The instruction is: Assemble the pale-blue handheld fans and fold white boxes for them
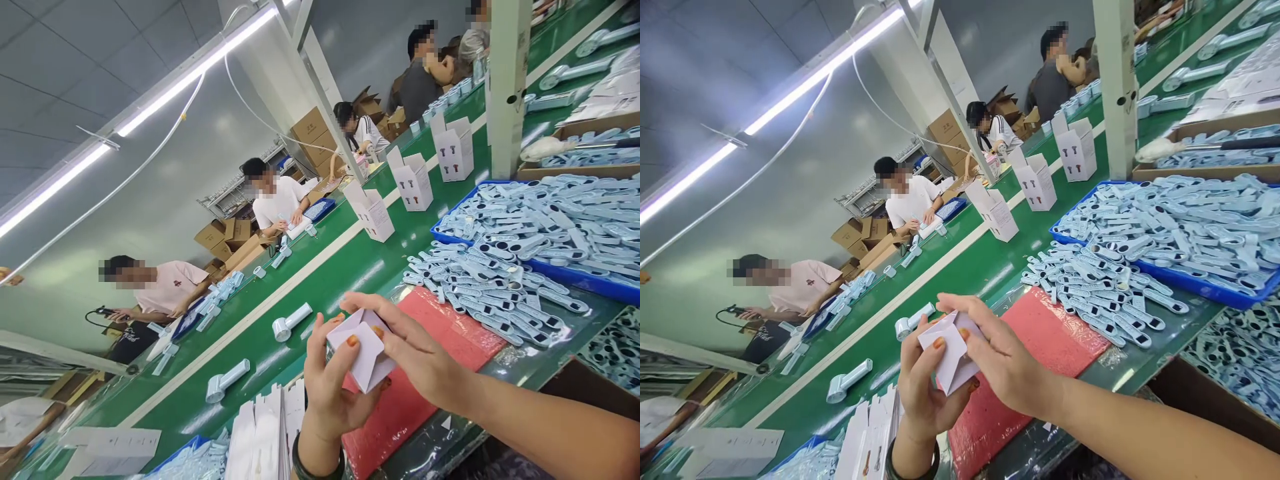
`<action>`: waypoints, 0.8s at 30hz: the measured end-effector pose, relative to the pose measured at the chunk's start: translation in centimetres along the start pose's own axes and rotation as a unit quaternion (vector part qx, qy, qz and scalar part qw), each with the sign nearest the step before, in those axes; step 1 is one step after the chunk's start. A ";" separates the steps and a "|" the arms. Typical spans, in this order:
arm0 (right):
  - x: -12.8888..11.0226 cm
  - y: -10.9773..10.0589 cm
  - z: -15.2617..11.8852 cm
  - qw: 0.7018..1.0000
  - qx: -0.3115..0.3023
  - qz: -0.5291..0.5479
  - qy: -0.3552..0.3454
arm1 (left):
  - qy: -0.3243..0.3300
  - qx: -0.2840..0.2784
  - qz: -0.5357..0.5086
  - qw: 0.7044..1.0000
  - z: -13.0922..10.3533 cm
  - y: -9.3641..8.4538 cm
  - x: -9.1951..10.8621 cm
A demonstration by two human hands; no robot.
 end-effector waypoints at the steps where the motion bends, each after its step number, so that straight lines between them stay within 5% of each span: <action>1: 0.0 0.2 0.0 1.000 -0.016 0.019 0.000 | 0.001 0.009 -0.006 1.000 0.1 -0.4 0.1; 7: -1.3 1.1 1.0 0.976 -0.113 -0.103 -0.156 | -0.112 0.141 -0.181 0.967 0.0 -3.4 0.7; 11: -0.8 0.3 1.3 0.936 -0.130 -0.234 -0.230 | -0.298 0.118 -0.461 0.828 -0.1 -1.4 -0.1; 13: -0.4 -0.1 1.2 0.916 -0.152 -0.282 -0.241 | -0.367 0.111 -0.532 0.755 -0.4 -0.2 -0.4; 15: -0.1 -0.5 1.0 0.903 -0.173 -0.315 -0.235 | -0.409 0.106 -0.555 0.717 -0.7 0.7 -0.4; 18: 0.0 -0.7 0.4 0.889 -0.204 -0.345 -0.223 | -0.433 0.102 -0.553 0.704 -1.2 1.6 -0.5; 24: 0.0 -0.9 -0.4 0.881 -0.216 -0.363 -0.213 | -0.457 0.104 -0.496 0.732 -2.1 2.7 -1.0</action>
Point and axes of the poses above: each hand's wrist, its own z-axis towards the middle knuckle, its own y-axis out of the palm, x = y × z, the point moved 6 cm from there along z, towards the middle knuckle, and after that the axes turned 10 degrees about -y, right-handed, at the moved point
